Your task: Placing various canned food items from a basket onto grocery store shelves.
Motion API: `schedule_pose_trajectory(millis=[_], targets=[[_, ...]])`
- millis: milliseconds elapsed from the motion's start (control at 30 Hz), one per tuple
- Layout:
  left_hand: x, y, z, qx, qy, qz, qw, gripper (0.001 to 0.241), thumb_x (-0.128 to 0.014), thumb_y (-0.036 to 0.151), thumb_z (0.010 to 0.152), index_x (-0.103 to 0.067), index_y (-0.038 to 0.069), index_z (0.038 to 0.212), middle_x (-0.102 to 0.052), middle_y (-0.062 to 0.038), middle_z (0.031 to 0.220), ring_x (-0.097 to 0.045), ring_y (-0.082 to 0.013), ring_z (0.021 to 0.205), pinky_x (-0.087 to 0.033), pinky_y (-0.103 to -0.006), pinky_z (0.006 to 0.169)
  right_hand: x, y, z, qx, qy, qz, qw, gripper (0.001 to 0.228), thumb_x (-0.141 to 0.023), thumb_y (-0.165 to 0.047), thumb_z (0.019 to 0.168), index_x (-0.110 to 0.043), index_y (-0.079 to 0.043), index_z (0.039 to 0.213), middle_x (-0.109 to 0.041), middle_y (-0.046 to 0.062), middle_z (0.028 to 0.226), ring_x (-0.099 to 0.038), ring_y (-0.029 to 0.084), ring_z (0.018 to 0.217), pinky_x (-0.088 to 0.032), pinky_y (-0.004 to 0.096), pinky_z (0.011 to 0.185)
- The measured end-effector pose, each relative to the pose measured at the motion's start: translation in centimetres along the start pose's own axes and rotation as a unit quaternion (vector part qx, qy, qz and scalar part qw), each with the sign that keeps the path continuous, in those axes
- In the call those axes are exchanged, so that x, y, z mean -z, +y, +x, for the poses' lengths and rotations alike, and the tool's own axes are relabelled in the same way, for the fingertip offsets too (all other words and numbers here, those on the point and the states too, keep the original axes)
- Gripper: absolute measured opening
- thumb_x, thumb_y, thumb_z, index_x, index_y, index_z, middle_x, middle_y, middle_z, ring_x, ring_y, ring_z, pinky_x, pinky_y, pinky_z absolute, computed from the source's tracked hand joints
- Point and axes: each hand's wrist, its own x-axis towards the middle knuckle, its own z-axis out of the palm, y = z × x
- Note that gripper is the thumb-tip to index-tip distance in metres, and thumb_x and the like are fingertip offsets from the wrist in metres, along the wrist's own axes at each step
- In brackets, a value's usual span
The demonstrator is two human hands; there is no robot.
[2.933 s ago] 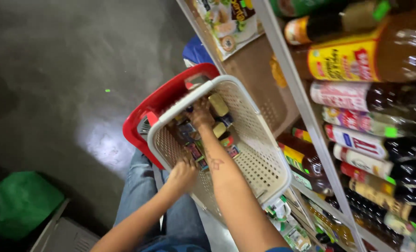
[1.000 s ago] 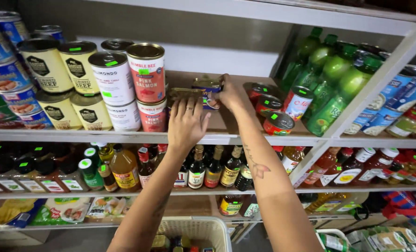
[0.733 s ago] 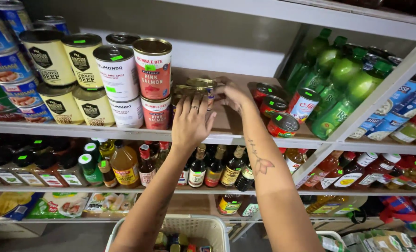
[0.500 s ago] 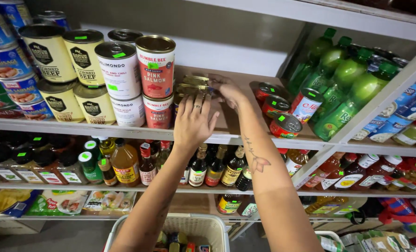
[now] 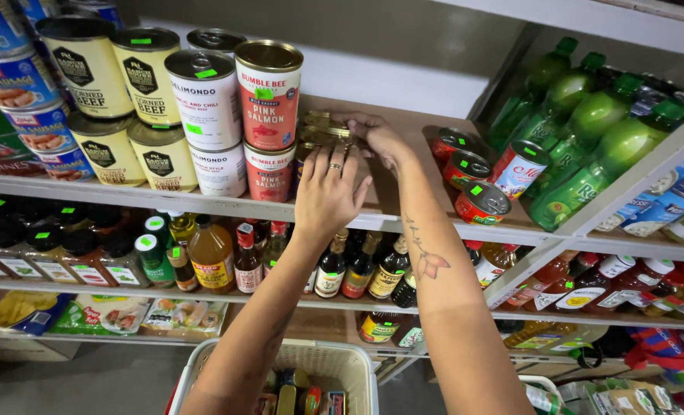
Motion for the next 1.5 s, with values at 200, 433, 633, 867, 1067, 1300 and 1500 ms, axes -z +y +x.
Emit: schedule_pose_trajectory(millis=[200,433,633,867,1067,1300,1500], targets=[[0.4,-0.1,0.1,0.002,-0.005,-0.039,0.999,0.060,-0.062,0.043,0.100,-0.055,-0.001,0.141,-0.056,-0.021,0.139,-0.049,-0.0376,0.134,-0.033,-0.0516,0.120,2.1,5.7,4.0,-0.077,0.147,-0.028,0.986,0.031,-0.050,-0.007,0.103,-0.070,-0.011,0.126,-0.071,0.005,0.101,-0.056,0.014,0.068,-0.042,0.029,0.052],[5.6,-2.7,-5.3,-0.026,-0.016,-0.197,0.980,0.053,-0.067,0.028,0.103,-0.051,0.011,0.150,-0.048,-0.015,0.154,-0.038,-0.0338,0.151,-0.027,-0.0494,0.130,5.8,9.1,-5.2,0.351,0.228,-0.526,0.740,0.034,-0.046,-0.013,0.118,-0.051,0.007,0.145,-0.061,0.018,0.147,-0.063,0.024,0.129,-0.052,0.037,0.108],[4.9,-6.1,-27.8,0.049,-0.105,-0.198,0.973,0.026,-0.074,0.031,0.103,-0.070,0.007,0.114,-0.065,-0.011,0.117,-0.060,-0.0313,0.117,-0.049,-0.0455,0.104,-16.1,8.2,-23.3,0.309,0.150,-0.009,0.939,0.024,-0.059,-0.031,0.108,-0.060,-0.012,0.094,-0.069,0.014,0.102,-0.068,0.026,0.084,-0.062,0.035,0.068],[6.5,3.5,-64.8,0.315,-0.577,0.034,0.753,0.026,-0.065,0.038,0.076,-0.078,0.016,0.082,-0.073,-0.008,0.083,-0.070,-0.0303,0.087,-0.051,-0.0583,0.083,-27.1,42.3,-29.5,-0.242,-0.109,0.006,0.964,0.019,-0.057,-0.016,0.104,-0.067,-0.006,0.118,-0.072,0.006,0.099,-0.069,0.013,0.081,-0.060,0.027,0.067],[9.8,6.9,-64.8,0.340,-0.501,0.017,0.796,0.035,-0.063,0.046,0.075,-0.073,0.013,0.067,-0.072,-0.009,0.075,-0.070,-0.0270,0.076,-0.054,-0.0441,0.068,-33.7,60.8,-35.4,-0.162,-0.235,-0.243,0.927,0.020,-0.066,-0.013,0.092,-0.071,-0.006,0.111,-0.073,0.015,0.102,-0.072,0.031,0.089,-0.058,0.039,0.077],[9.7,7.5,-65.5,0.369,-0.549,-0.086,0.745,0.043,-0.060,0.041,0.090,-0.070,0.015,0.057,-0.067,-0.008,0.057,-0.066,-0.0237,0.050,-0.048,-0.0420,0.045,-41.8,66.4,-35.8,-0.073,-0.294,-0.431,0.850,0.042,-0.074,-0.023,0.083,-0.065,-0.004,0.121,-0.065,0.021,0.124,-0.057,0.043,0.120,-0.049,0.050,0.101],[10.2,7.1,-64.2,0.368,-0.516,-0.099,0.767,0.040,-0.060,0.041,0.087,-0.068,0.016,0.057,-0.066,-0.009,0.053,-0.066,-0.0261,0.048,-0.049,-0.0430,0.047,-44.6,67.7,-36.4,-0.132,-0.316,-0.492,0.800,0.068,-0.080,-0.031,0.077,-0.055,-0.008,0.135,-0.055,0.022,0.138,-0.049,0.044,0.126,-0.047,0.052,0.099]])
